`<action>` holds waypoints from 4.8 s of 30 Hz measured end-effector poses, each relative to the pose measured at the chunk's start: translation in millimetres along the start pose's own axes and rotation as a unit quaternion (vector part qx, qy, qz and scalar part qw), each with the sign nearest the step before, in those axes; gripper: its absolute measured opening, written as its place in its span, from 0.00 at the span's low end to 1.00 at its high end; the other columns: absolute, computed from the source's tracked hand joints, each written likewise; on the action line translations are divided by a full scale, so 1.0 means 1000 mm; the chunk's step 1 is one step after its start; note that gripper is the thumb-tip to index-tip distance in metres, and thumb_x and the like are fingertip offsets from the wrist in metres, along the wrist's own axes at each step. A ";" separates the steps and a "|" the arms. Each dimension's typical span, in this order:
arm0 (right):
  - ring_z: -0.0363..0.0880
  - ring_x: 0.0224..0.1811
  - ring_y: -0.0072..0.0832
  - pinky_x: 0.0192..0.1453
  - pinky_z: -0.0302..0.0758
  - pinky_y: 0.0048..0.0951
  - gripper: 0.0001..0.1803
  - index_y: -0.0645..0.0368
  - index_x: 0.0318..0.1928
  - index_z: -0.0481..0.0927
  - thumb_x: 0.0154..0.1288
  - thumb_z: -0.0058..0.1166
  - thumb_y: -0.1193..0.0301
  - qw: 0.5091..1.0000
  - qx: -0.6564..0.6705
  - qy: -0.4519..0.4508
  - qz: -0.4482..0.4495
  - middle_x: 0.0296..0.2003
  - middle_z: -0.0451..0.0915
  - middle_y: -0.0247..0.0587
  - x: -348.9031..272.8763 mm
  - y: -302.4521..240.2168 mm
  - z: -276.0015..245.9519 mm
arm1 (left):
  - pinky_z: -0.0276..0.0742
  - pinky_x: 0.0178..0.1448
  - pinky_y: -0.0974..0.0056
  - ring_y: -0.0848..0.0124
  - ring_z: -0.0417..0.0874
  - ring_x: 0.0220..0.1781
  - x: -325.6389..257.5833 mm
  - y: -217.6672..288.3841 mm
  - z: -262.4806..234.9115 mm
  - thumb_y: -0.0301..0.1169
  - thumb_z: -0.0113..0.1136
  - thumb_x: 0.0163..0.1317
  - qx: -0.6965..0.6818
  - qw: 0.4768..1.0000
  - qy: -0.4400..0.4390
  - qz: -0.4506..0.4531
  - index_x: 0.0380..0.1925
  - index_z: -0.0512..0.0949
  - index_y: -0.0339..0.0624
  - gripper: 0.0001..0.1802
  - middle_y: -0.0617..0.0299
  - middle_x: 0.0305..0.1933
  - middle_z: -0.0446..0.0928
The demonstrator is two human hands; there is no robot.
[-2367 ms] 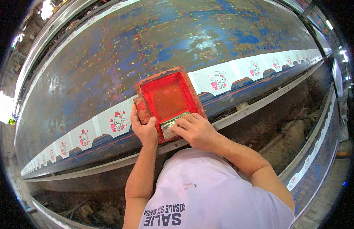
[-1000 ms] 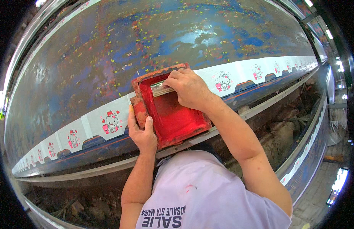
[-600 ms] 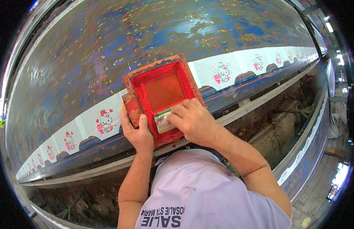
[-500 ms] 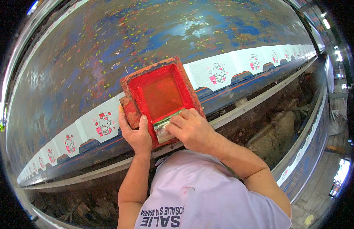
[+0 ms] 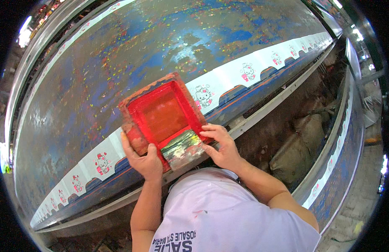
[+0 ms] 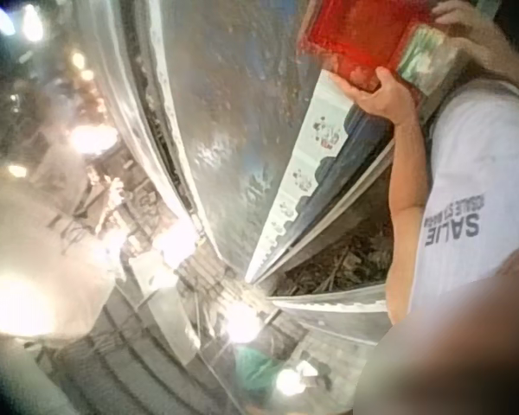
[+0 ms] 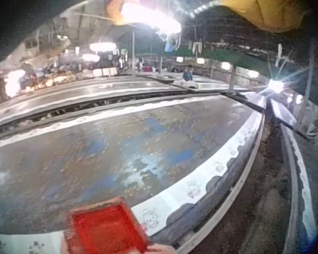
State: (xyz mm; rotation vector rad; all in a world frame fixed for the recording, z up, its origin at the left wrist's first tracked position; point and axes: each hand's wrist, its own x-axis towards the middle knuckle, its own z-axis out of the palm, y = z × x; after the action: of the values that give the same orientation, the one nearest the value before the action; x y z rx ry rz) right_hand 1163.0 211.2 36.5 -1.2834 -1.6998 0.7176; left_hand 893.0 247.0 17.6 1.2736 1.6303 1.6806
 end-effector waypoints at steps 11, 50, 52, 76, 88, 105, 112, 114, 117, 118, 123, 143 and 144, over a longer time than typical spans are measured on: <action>0.82 0.75 0.52 0.85 0.72 0.52 0.24 0.57 0.64 0.90 0.70 0.78 0.71 0.999 0.007 -0.030 -0.013 0.68 0.88 0.48 0.021 0.084 -0.130 | 0.72 0.90 0.55 0.60 0.76 0.86 -0.032 0.017 0.148 0.08 0.63 0.60 -0.145 0.983 0.001 -0.114 0.90 0.61 0.30 0.54 0.49 0.88 0.70; 0.91 0.57 0.43 0.63 0.86 0.47 0.19 0.56 0.58 0.92 0.67 0.65 0.74 0.922 -0.179 -0.220 -0.263 0.55 0.90 0.41 0.088 0.047 -0.118 | 0.72 0.89 0.54 0.59 0.76 0.86 -0.042 0.002 0.151 0.12 0.61 0.74 -0.115 0.985 0.019 -0.128 0.88 0.64 0.29 0.42 0.47 0.88 0.71; 0.90 0.58 0.44 0.63 0.86 0.47 0.20 0.56 0.58 0.92 0.67 0.65 0.75 0.923 -0.195 -0.193 -0.269 0.55 0.89 0.41 0.094 0.053 -0.112 | 0.72 0.89 0.54 0.59 0.76 0.86 -0.042 0.006 0.151 0.12 0.61 0.75 -0.099 0.987 0.010 -0.127 0.88 0.64 0.29 0.42 0.47 0.88 0.71; 0.85 0.51 0.47 0.57 0.80 0.49 0.15 0.56 0.53 0.90 0.68 0.63 0.72 0.909 -0.215 -0.234 -0.270 0.47 0.86 0.43 0.149 0.062 -0.093 | 0.74 0.87 0.56 0.61 0.79 0.82 -0.044 0.005 0.152 0.14 0.65 0.74 -0.085 0.986 0.021 -0.140 0.89 0.64 0.30 0.44 0.47 0.86 0.73; 0.84 0.64 0.46 0.66 0.82 0.50 0.22 0.53 0.60 0.87 0.67 0.71 0.65 0.904 -0.188 -0.280 -0.264 0.57 0.85 0.42 0.074 0.051 -0.120 | 0.72 0.89 0.53 0.56 0.78 0.84 -0.040 0.017 0.152 0.14 0.69 0.62 0.052 0.996 0.010 -0.073 0.87 0.67 0.31 0.50 0.45 0.86 0.73; 0.85 0.71 0.51 0.80 0.77 0.49 0.23 0.59 0.63 0.90 0.69 0.76 0.75 1.000 -0.014 -0.009 -0.009 0.65 0.88 0.51 0.060 0.192 -0.309 | 0.71 0.90 0.55 0.59 0.75 0.86 -0.081 0.054 0.351 0.10 0.63 0.60 -0.059 0.996 -0.003 -0.060 0.90 0.62 0.30 0.53 0.47 0.88 0.70; 0.84 0.71 0.51 0.80 0.78 0.50 0.24 0.60 0.63 0.89 0.67 0.77 0.77 0.997 0.031 -0.063 -0.034 0.65 0.88 0.51 0.072 0.225 -0.365 | 0.75 0.88 0.55 0.60 0.78 0.84 -0.088 0.064 0.393 0.09 0.62 0.59 -0.137 0.986 0.004 -0.099 0.89 0.62 0.29 0.53 0.48 0.86 0.72; 0.85 0.71 0.51 0.79 0.79 0.50 0.24 0.60 0.63 0.90 0.67 0.77 0.77 0.996 0.027 -0.074 -0.044 0.65 0.88 0.51 0.074 0.225 -0.373 | 0.75 0.88 0.55 0.60 0.79 0.84 -0.088 0.064 0.394 0.09 0.62 0.60 -0.141 0.984 0.004 -0.112 0.90 0.61 0.29 0.53 0.48 0.86 0.72; 0.85 0.69 0.51 0.76 0.81 0.51 0.23 0.60 0.61 0.90 0.66 0.76 0.77 0.991 0.000 -0.082 -0.109 0.63 0.88 0.51 0.082 0.221 -0.379 | 0.76 0.87 0.55 0.60 0.79 0.83 -0.089 0.064 0.392 0.08 0.62 0.60 -0.148 0.980 0.008 -0.135 0.89 0.62 0.29 0.53 0.48 0.86 0.72; 0.85 0.68 0.51 0.76 0.81 0.51 0.22 0.59 0.61 0.90 0.66 0.76 0.77 0.987 -0.013 -0.082 -0.139 0.62 0.88 0.50 0.086 0.219 -0.380 | 0.77 0.87 0.55 0.60 0.79 0.83 -0.089 0.064 0.392 0.08 0.62 0.61 -0.146 0.979 0.010 -0.139 0.89 0.62 0.29 0.53 0.48 0.86 0.72; 0.86 0.67 0.50 0.73 0.82 0.52 0.23 0.56 0.58 0.90 0.62 0.79 0.74 0.953 -0.029 -0.179 -0.241 0.61 0.88 0.47 0.101 0.206 -0.372 | 0.79 0.85 0.55 0.61 0.81 0.81 -0.087 0.061 0.388 0.08 0.63 0.60 -0.128 0.984 0.003 -0.128 0.90 0.63 0.30 0.53 0.50 0.85 0.74; 0.87 0.55 0.48 0.62 0.84 0.49 0.18 0.59 0.57 0.90 0.68 0.63 0.74 0.916 -0.150 -0.256 -0.269 0.49 0.87 0.46 0.141 0.183 -0.336 | 0.83 0.79 0.60 0.65 0.85 0.75 -0.088 0.061 0.389 0.07 0.63 0.55 -0.175 0.972 0.014 -0.156 0.90 0.63 0.32 0.57 0.53 0.82 0.78; 0.88 0.56 0.48 0.63 0.84 0.49 0.19 0.59 0.57 0.91 0.67 0.63 0.74 0.917 -0.148 -0.261 -0.263 0.51 0.88 0.45 0.139 0.183 -0.337 | 0.82 0.79 0.60 0.65 0.85 0.75 -0.088 0.062 0.389 0.07 0.63 0.55 -0.174 0.973 0.010 -0.151 0.90 0.64 0.32 0.57 0.52 0.82 0.78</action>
State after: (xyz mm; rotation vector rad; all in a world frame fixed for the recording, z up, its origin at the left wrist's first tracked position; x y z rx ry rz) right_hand 1531.6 380.9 79.0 -0.7796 -2.5372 0.5089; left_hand 1279.8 360.0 -2.8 0.7981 1.3795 1.6931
